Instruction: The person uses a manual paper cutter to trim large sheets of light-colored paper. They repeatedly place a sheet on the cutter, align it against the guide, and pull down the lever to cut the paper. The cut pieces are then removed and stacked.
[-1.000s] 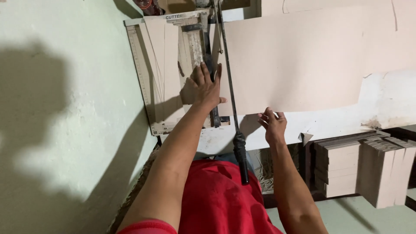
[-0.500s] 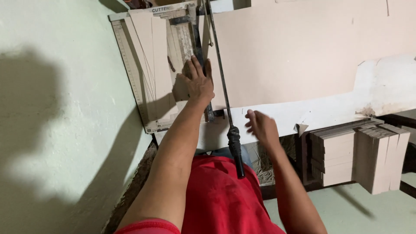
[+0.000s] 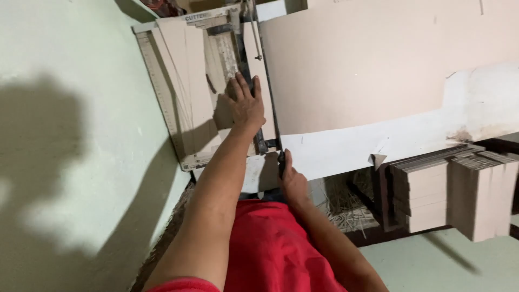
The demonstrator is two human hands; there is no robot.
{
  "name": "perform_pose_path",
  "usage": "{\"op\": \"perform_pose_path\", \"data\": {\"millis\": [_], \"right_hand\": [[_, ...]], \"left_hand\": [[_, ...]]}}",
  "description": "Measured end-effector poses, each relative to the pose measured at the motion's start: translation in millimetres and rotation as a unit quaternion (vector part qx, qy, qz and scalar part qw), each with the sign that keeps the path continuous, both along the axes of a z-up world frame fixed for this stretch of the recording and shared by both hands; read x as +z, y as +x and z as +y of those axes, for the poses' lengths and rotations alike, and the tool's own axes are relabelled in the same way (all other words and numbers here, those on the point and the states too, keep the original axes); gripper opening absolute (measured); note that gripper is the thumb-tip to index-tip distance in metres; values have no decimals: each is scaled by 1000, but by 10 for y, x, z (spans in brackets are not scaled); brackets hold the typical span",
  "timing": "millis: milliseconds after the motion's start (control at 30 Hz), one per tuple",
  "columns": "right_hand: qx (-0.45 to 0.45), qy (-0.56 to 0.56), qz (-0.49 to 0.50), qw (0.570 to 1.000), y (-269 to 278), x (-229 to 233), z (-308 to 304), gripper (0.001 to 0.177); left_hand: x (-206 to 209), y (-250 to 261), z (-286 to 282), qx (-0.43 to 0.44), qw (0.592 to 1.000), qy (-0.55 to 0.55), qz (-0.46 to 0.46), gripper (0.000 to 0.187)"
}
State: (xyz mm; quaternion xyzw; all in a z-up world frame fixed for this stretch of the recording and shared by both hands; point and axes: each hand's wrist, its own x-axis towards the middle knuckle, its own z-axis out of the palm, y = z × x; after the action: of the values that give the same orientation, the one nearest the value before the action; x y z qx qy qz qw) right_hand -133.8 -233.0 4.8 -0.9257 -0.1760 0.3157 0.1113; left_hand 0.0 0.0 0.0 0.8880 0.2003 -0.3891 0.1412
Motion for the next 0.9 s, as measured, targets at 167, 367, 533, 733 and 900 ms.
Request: {"op": "perform_pose_path", "data": {"millis": [167, 367, 533, 733, 900], "right_hand": [[-92, 33, 170, 981, 272, 964, 111, 96], [-115, 102, 289, 945, 796, 2060, 161, 100], [-166, 148, 350, 910, 964, 1943, 16, 73], [-241, 152, 351, 892, 1062, 1587, -204, 66], [-284, 171, 320, 888, 1174, 1201, -387, 67]], "left_hand": [[120, -97, -14, 22, 998, -11, -60, 116], [215, -295, -106, -207, 966, 43, -150, 42], [-43, -685, -169, -262, 925, -29, -273, 15], [-295, -1050, 594, -420, 876, 64, -228, 20], [327, -1045, 1077, -359, 905, 133, -184, 10]]}}
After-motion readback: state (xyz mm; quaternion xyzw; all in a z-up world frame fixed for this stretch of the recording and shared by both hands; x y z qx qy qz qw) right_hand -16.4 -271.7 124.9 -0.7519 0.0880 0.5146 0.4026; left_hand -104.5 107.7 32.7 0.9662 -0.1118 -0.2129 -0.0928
